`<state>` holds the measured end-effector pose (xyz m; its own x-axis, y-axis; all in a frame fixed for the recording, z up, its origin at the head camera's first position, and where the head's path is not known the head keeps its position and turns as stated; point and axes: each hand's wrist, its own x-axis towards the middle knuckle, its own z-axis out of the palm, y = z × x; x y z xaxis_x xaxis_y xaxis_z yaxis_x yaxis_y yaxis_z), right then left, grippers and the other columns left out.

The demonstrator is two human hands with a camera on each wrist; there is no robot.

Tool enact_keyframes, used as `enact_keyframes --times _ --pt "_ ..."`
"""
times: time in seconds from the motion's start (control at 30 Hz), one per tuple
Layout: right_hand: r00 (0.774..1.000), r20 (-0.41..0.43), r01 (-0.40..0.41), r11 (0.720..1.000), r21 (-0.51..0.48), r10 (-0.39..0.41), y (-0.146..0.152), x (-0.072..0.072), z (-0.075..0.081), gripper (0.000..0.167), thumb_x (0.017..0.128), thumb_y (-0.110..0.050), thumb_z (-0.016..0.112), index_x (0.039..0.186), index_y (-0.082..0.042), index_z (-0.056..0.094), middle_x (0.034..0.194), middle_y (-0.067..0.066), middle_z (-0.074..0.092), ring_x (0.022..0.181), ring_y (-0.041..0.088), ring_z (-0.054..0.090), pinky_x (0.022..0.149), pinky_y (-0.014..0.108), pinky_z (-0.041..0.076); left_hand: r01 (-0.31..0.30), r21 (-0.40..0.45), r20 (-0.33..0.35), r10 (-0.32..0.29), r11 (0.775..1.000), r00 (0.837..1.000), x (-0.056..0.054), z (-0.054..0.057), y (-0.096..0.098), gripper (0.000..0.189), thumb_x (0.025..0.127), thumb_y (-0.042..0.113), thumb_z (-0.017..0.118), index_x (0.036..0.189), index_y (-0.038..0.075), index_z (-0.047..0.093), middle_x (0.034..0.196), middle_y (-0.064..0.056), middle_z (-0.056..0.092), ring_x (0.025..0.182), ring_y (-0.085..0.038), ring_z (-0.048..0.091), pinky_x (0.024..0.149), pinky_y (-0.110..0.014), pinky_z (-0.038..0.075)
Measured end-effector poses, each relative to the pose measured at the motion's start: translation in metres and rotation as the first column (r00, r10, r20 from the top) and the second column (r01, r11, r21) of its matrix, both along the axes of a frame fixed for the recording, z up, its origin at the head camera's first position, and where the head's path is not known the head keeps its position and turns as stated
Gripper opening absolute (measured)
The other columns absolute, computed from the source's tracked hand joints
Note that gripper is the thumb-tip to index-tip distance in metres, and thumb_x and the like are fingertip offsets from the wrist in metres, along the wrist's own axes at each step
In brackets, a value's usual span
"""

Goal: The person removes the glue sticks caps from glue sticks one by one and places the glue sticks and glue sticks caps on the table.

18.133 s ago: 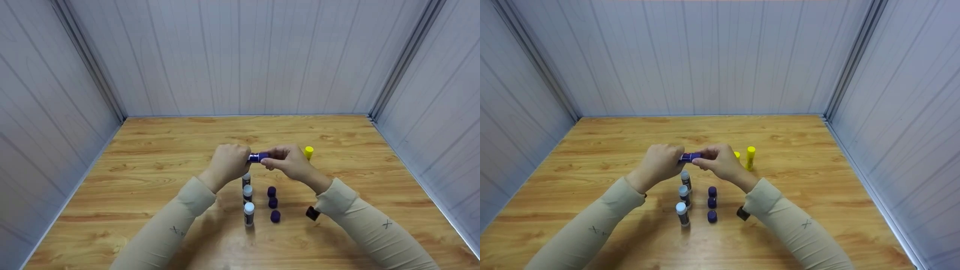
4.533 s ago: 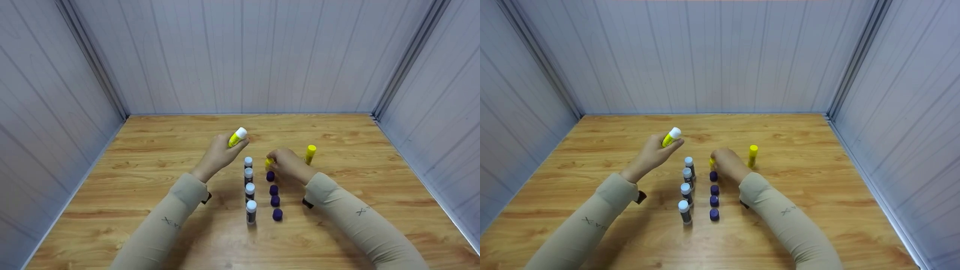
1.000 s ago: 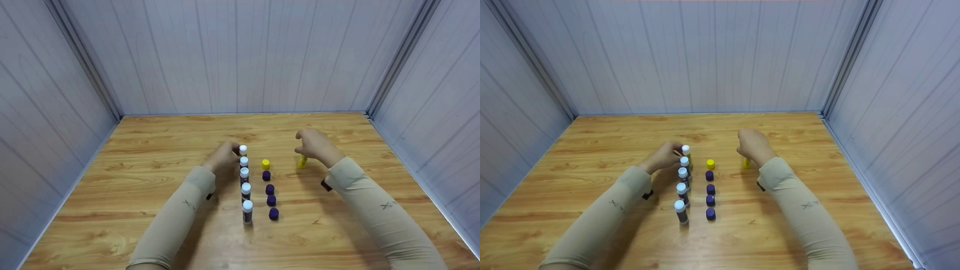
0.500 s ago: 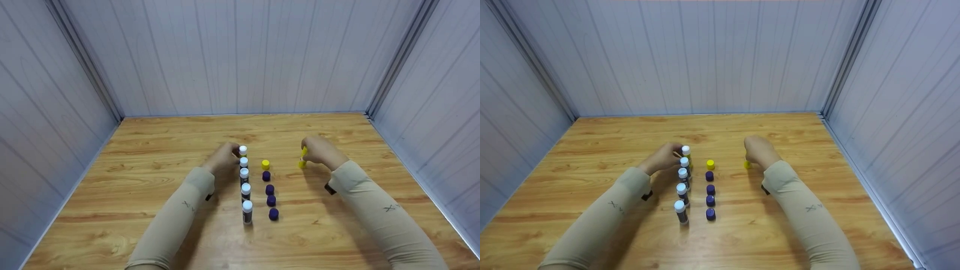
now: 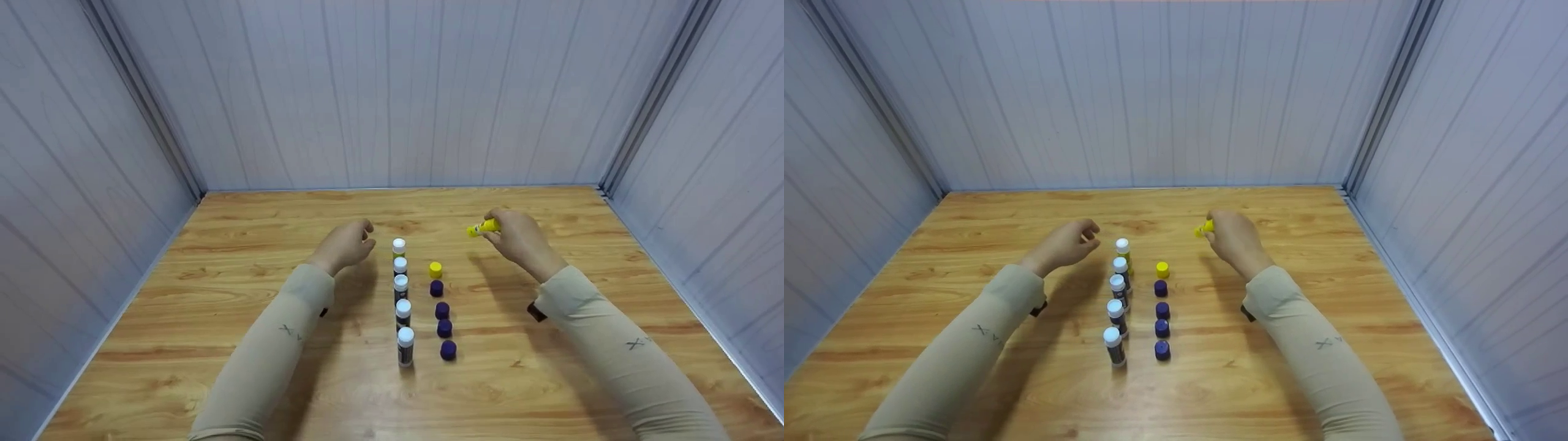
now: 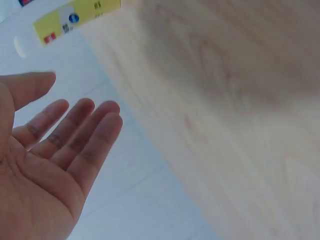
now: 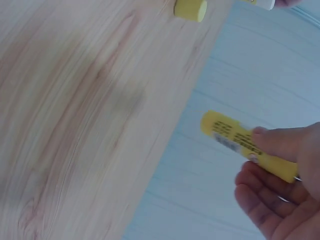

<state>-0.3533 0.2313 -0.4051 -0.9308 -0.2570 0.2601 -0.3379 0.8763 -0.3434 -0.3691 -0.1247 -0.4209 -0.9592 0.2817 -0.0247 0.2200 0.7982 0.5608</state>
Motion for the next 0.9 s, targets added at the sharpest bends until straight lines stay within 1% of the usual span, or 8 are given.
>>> enact_keyframes --times 0.1,0.2,0.37,0.53,0.67,0.73,0.8,0.9 --pt "0.998 -0.059 -0.024 0.995 -0.099 0.019 -0.004 0.001 -0.001 0.034 0.1 -0.007 0.077 0.129 0.009 0.07 0.123 0.029 0.074 0.109 0.046 0.074 0.093 0.057 0.063 -0.024 -0.01 -0.074 0.023 1.0 0.997 0.001 0.007 0.001 0.043 0.112 0.026 0.057 0.146 -0.001 0.059 0.142 -0.022 0.067 0.129 -0.038 0.068 0.105 -0.054 0.058" --pt "0.993 -0.105 -0.069 0.976 -0.208 0.048 -0.011 0.004 -0.002 0.033 0.1 -0.006 0.077 0.128 0.009 0.071 0.122 0.03 0.075 0.107 0.046 0.074 0.091 0.057 0.063 -0.04 0.0 -0.155 0.04 0.999 0.987 0.005 0.016 0.004 0.044 0.112 0.028 0.058 0.144 -0.002 0.06 0.141 -0.023 0.069 0.126 -0.039 0.07 0.104 -0.054 0.059" --pt "0.981 -0.168 -0.149 0.923 -0.356 0.093 -0.024 0.009 -0.003 0.033 0.097 -0.003 0.08 0.127 0.009 0.073 0.119 0.027 0.077 0.101 0.04 0.074 0.085 0.052 0.063 -0.031 0.03 -0.25 0.037 0.999 0.968 0.019 0.033 0.012 0.044 0.11 0.028 0.061 0.142 -0.002 0.062 0.139 -0.023 0.07 0.122 -0.039 0.072 0.099 -0.053 0.062" --pt "0.97 -0.184 -0.227 0.869 -0.439 0.16 -0.038 0.016 -0.002 0.032 0.095 -0.002 0.082 0.125 0.007 0.074 0.118 0.023 0.078 0.101 0.035 0.076 0.088 0.04 0.064 0.017 -0.007 -0.324 -0.018 1.0 0.946 0.035 0.044 0.022 0.045 0.107 0.029 0.066 0.141 0.0 0.062 0.14 -0.02 0.07 0.122 -0.037 0.071 0.1 -0.051 0.062" --pt "0.97 -0.131 -0.244 0.813 -0.528 0.207 -0.048 0.022 0.001 0.034 0.096 -0.004 0.082 0.128 0.006 0.073 0.12 0.022 0.077 0.103 0.035 0.076 0.084 0.022 0.061 0.058 -0.114 -0.404 -0.1 0.992 0.909 0.047 0.049 0.035 0.046 0.106 0.03 0.069 0.14 0.0 0.062 0.136 -0.019 0.072 0.097 -0.032 0.075 0.081 -0.046 0.065" --pt "0.967 -0.111 -0.25 0.779 -0.575 0.229 -0.053 0.025 0.002 0.034 0.096 -0.004 0.082 0.128 0.007 0.073 0.12 0.022 0.077 0.102 0.034 0.076 0.083 0.018 0.059 0.073 -0.171 -0.437 -0.142 0.982 0.888 0.052 0.051 0.042 0.048 0.105 0.032 0.072 0.14 0.001 0.062 0.132 -0.018 0.072 0.09 -0.03 0.075 0.075 -0.045 0.065" --pt "0.963 -0.104 -0.26 0.747 -0.611 0.249 -0.058 0.028 0.004 0.033 0.096 -0.003 0.082 0.127 0.007 0.073 0.118 0.022 0.077 0.1 0.031 0.075 0.082 0.018 0.059 0.081 -0.225 -0.46 -0.179 0.971 0.869 0.056 0.052 0.049 0.05 0.104 0.033 0.074 0.14 0.001 0.062 0.13 -0.017 0.073 0.092 -0.029 0.075 0.075 -0.044 0.065" --pt "0.956 -0.108 -0.278 0.719 -0.637 0.273 -0.064 0.031 0.006 0.032 0.096 -0.003 0.082 0.125 0.006 0.074 0.116 0.022 0.077 0.094 0.021 0.074 0.08 0.019 0.059 0.088 -0.29 -0.485 -0.226 0.953 0.845 0.062 0.054 0.058 0.05 0.101 0.032 0.078 0.137 0.001 0.063 0.125 -0.016 0.073 0.099 -0.029 0.076 0.08 -0.044 0.066"
